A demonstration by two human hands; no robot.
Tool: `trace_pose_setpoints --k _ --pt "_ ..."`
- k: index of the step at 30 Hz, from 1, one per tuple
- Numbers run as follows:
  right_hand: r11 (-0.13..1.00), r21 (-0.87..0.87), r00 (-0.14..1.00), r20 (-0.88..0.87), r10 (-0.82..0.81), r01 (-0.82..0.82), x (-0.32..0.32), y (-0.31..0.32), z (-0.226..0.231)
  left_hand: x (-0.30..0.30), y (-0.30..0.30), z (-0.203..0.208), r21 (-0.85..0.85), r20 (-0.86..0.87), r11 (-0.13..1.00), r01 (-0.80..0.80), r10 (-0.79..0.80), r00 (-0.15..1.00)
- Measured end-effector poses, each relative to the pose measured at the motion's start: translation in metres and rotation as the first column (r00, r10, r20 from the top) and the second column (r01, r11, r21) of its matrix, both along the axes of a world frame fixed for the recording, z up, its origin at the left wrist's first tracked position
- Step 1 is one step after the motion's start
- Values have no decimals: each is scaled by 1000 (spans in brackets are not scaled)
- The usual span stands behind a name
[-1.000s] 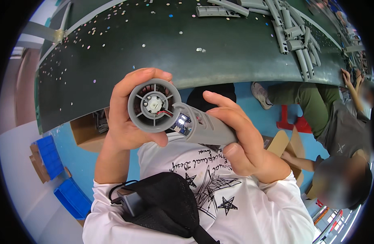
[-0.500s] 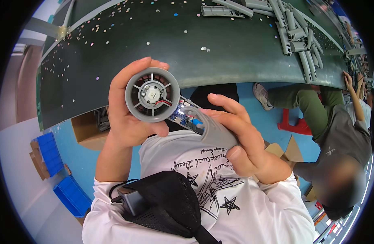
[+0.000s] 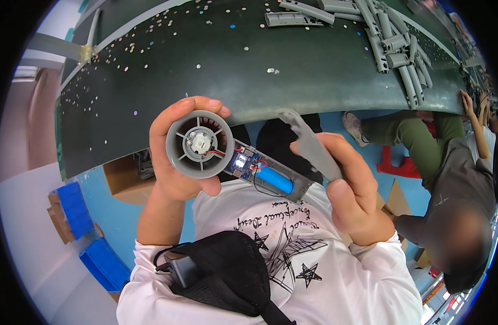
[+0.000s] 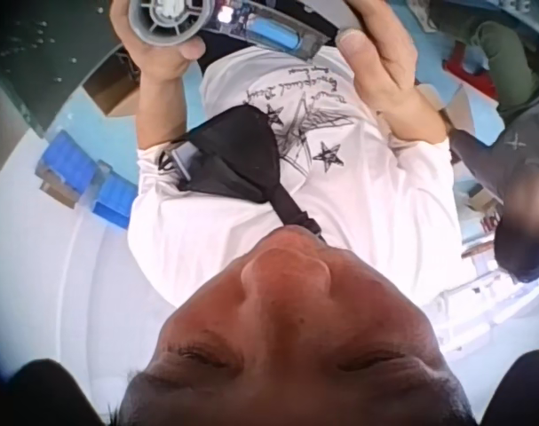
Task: Manually assemble parts of a handheld electronic device at a factory conveyor belt station.
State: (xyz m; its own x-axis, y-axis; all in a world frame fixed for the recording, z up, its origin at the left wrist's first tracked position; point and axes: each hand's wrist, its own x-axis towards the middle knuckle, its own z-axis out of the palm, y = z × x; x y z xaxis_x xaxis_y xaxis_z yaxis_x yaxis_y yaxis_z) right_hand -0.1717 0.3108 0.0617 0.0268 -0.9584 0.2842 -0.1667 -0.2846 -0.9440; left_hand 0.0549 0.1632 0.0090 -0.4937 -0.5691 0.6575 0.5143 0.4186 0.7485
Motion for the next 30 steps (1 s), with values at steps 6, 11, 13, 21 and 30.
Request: trace_pose_setpoints --k 6,11,13,21,30 --pt "981 -186 960 -265 -94 45 2 -7 6 0 0 1 -48 11 998 -29 29 1000" --pt "957 -286 918 -392 -66 -53 3 -8 10 1 3 -1 22 41 999 -40 39 998" --pt "944 -323 895 -439 -85 -68 4 -8 9 2 2 0 14 43 999 -37 36 998" --pt "931 -364 874 -458 -160 -21 9 -9 5 2 1 2 -6 57 1000 -28 28 998" --pt "904 -427 802 -537 -262 9 14 -8 2 -1 6 4 24 6 998 -59 59 998"
